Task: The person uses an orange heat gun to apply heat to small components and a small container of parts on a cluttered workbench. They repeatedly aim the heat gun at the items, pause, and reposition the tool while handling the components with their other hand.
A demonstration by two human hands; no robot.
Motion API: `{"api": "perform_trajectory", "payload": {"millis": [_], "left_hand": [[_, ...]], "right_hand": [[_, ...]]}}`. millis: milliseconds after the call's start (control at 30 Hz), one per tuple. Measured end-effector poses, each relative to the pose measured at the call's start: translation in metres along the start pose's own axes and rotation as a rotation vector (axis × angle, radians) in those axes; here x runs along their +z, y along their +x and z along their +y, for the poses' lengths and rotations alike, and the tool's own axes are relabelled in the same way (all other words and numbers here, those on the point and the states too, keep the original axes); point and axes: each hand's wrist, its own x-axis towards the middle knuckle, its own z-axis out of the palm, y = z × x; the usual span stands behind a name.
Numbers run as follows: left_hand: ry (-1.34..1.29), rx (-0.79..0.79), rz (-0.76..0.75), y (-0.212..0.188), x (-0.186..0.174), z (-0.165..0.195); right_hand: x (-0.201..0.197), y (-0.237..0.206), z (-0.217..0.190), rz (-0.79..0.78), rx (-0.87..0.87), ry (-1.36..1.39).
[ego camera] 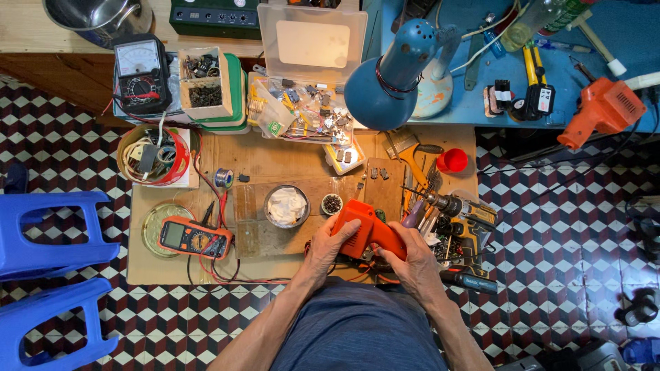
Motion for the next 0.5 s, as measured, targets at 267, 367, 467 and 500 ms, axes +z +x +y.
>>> {"api": "perform_trajectory", "payload": {"millis": [267,367,467,500], "left_hand": [[0.035,-0.003,0.041,0.0007,0.0001,0.002],[0.044,-0.014,0.049,-0.0006,0.0001,0.0034],[0.029,0.001,0.032,-0.0023,-0.0008,0.0046],[0.041,-0.001,0.051,-0.0026,-0.0009,0.0051]], "right_hand": [[-0.0003,0.0044,0.004,-0.025,-0.007,0.033],[0.0005,0.0052,0.0023,-0.023,-0.019,0.028],[-0.002,0.0053,-0.0019,-0.027,0.001,0.027],[-0.0036,0.0061,-0.0038,-0.029,0.011,0.03]]}}
